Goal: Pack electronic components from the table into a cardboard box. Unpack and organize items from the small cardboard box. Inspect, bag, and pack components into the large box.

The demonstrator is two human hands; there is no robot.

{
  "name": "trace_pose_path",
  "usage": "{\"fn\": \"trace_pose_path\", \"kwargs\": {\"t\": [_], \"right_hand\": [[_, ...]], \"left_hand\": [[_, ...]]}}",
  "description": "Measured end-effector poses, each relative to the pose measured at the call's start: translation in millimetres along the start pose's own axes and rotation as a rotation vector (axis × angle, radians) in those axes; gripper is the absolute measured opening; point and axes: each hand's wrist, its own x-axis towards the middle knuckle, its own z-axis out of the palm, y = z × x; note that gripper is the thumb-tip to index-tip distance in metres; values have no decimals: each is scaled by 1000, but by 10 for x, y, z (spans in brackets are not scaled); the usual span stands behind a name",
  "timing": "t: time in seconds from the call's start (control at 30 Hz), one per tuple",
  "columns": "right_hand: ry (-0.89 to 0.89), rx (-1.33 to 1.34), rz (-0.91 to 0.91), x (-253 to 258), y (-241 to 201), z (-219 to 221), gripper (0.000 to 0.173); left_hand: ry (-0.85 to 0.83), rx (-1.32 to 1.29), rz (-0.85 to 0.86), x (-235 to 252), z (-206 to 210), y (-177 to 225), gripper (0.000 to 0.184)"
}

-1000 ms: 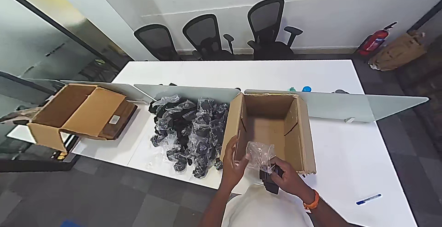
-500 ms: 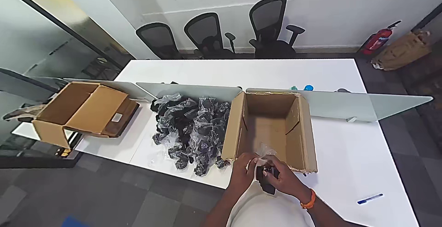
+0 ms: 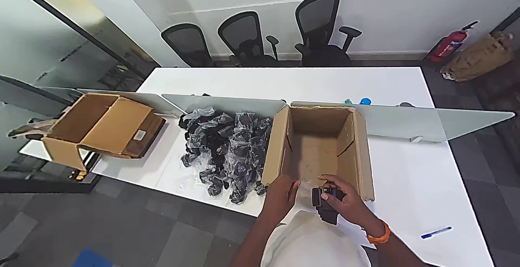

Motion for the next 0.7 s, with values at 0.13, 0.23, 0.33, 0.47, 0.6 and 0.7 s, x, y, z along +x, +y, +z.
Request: {"fn": "trace_pose_path", "kwargs": {"t": [0.13,0.23,0.33,0.47,0.6,0.7], "right_hand": [[-35,117,29,52,31,11,41],[-163,220,107,5,-22,9,62],[-187,95,245,-23,-50,53,84],[-54,-260,298,-44,36,165,54],[54,-361,269,-6,61,158,33],[64,-288,267,32,37,78,27]], "left_hand": [[6,-53,-29,20,27,11,29],[68,-158,-57,20,23,-8,24],[63,-224,-63,38,-17,9,22],[29,-289,-12,64,-42,78,22],[20,-314,44,81,-58,90,23],[4,-334,26,72,-126,101,25]]}}
